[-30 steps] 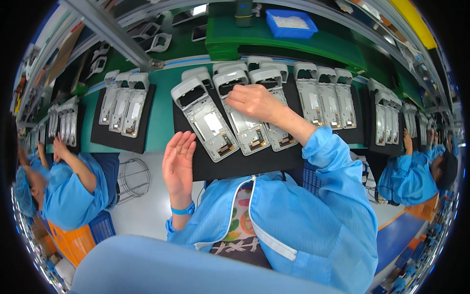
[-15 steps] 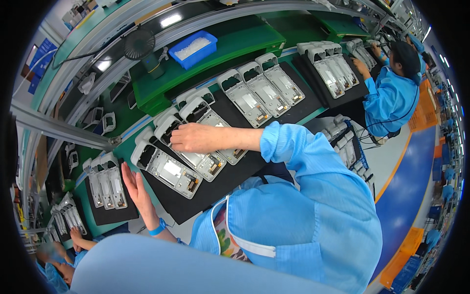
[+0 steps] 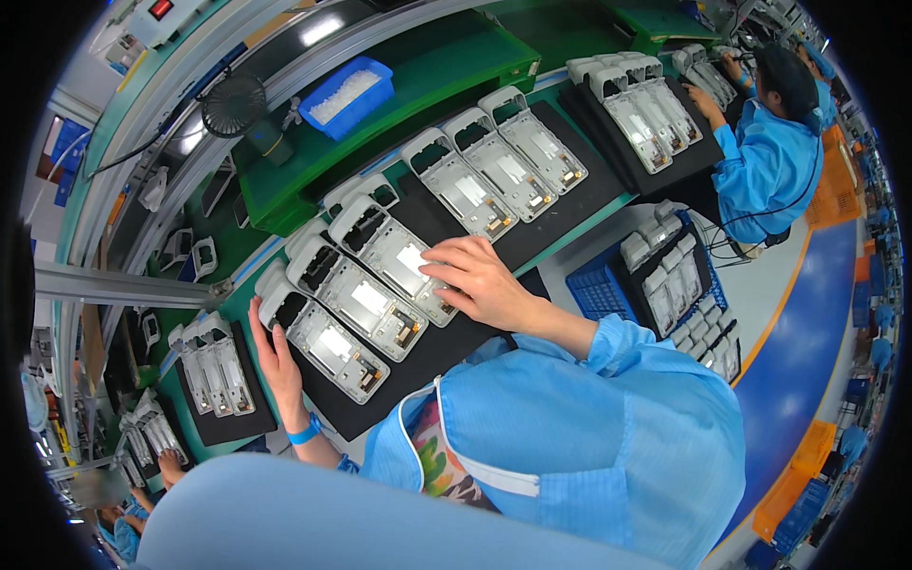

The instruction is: Manually place small electronic components into plastic device housings on an assembly line.

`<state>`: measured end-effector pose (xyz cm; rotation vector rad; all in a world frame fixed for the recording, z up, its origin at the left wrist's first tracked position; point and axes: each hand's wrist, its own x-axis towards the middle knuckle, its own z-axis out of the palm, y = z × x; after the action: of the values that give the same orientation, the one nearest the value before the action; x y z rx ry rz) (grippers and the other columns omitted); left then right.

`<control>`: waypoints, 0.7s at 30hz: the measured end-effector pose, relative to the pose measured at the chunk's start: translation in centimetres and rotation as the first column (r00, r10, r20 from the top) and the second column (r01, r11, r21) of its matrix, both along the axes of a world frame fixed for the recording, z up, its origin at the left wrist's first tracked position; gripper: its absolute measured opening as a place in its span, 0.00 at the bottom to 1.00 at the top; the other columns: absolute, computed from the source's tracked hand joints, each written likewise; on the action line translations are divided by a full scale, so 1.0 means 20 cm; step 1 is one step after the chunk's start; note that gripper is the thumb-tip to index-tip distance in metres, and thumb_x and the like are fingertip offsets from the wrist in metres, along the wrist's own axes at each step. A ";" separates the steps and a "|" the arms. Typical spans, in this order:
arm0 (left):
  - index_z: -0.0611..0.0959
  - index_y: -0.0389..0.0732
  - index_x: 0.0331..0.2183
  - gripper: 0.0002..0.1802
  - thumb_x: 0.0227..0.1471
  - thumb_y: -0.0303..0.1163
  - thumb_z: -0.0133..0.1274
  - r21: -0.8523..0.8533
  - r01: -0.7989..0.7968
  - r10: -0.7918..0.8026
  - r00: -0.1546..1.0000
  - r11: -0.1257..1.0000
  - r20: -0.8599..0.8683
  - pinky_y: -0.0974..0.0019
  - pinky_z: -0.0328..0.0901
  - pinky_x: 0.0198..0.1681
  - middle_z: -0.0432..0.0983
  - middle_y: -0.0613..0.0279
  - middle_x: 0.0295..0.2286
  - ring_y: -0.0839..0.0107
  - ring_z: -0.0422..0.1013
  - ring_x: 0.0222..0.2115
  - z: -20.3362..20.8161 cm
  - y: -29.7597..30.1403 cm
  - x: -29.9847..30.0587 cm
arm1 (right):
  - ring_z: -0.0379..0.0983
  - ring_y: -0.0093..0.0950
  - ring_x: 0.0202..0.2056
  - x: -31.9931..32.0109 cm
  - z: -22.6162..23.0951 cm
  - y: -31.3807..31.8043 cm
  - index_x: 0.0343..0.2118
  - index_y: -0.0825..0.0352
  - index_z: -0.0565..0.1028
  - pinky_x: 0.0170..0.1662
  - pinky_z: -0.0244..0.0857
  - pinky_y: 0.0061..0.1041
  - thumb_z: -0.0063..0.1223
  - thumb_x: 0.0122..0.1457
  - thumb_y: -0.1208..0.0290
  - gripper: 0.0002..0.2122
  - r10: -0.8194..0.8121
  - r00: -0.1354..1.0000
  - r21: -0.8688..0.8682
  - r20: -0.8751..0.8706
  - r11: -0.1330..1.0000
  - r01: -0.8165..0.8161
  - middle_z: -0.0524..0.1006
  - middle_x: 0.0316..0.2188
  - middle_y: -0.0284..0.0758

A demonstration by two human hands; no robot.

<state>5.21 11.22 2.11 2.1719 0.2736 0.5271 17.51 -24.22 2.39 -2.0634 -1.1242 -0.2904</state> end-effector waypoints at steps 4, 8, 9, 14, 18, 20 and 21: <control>0.61 0.39 0.68 0.29 0.70 0.32 0.42 0.054 -0.055 0.055 0.998 0.997 0.003 0.53 0.41 0.72 0.58 0.53 0.68 0.51 0.45 0.71 -0.02 -0.02 0.01 | 0.66 0.39 0.62 -0.07 -0.05 -0.04 0.53 0.66 0.78 0.63 0.59 0.43 0.63 0.57 0.72 0.19 0.069 0.986 0.035 -0.150 0.997 -0.065 0.74 0.57 0.38; 0.62 0.38 0.68 0.29 0.70 0.32 0.43 0.029 -0.129 0.128 0.991 0.991 0.025 0.56 0.43 0.71 0.58 0.53 0.68 0.55 0.49 0.70 -0.06 -0.03 0.02 | 0.64 0.41 0.63 -0.06 -0.07 -0.04 0.52 0.66 0.78 0.68 0.55 0.46 0.64 0.57 0.73 0.19 0.084 0.981 0.096 -0.176 0.993 -0.068 0.73 0.57 0.40; 0.62 0.37 0.68 0.29 0.70 0.32 0.43 -0.076 -0.133 0.134 0.991 0.988 0.017 0.58 0.45 0.71 0.58 0.53 0.67 0.58 0.52 0.69 -0.08 -0.03 0.02 | 0.66 0.41 0.62 -0.05 -0.07 -0.05 0.51 0.67 0.78 0.67 0.55 0.45 0.64 0.57 0.73 0.18 0.095 0.973 0.137 -0.212 0.988 -0.067 0.74 0.57 0.40; 0.64 0.37 0.68 0.29 0.70 0.32 0.46 -0.255 -0.188 0.198 0.980 0.948 0.011 0.66 0.55 0.65 0.65 0.54 0.64 0.67 0.63 0.61 -0.12 -0.09 -0.04 | 0.69 0.41 0.61 0.03 -0.03 -0.09 0.49 0.67 0.80 0.65 0.60 0.41 0.65 0.54 0.77 0.17 0.165 0.908 0.213 -0.385 0.973 -0.086 0.75 0.56 0.41; 0.66 0.36 0.67 0.29 0.69 0.31 0.48 -0.232 -0.233 0.243 0.970 0.944 0.017 0.66 0.56 0.65 0.66 0.53 0.63 0.67 0.64 0.61 -0.15 -0.07 -0.05 | 0.75 0.38 0.55 0.14 0.06 -0.12 0.47 0.67 0.81 0.59 0.67 0.36 0.64 0.55 0.79 0.15 0.192 0.856 0.171 -0.480 0.977 -0.124 0.78 0.53 0.40; 0.67 0.34 0.65 0.29 0.66 0.29 0.51 -0.401 -0.196 0.239 0.969 0.895 0.058 0.64 0.55 0.66 0.65 0.52 0.64 0.66 0.62 0.63 -0.16 -0.06 -0.05 | 0.80 0.32 0.43 0.31 0.20 -0.08 0.43 0.68 0.82 0.46 0.74 0.28 0.62 0.58 0.79 0.10 0.165 0.884 0.180 -0.438 0.979 -0.093 0.81 0.46 0.40; 0.67 0.33 0.65 0.29 0.66 0.28 0.52 -0.442 -0.193 0.236 0.971 0.876 0.044 0.64 0.55 0.67 0.64 0.51 0.64 0.65 0.62 0.63 -0.15 -0.06 -0.05 | 0.80 0.31 0.39 0.42 0.27 -0.05 0.43 0.69 0.82 0.43 0.74 0.27 0.61 0.59 0.78 0.09 0.155 0.926 0.172 -0.344 0.980 -0.100 0.82 0.43 0.39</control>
<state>4.22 9.94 -0.95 1.6840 0.5319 0.6270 25.85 -25.23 7.87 -1.8071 -0.9746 0.0624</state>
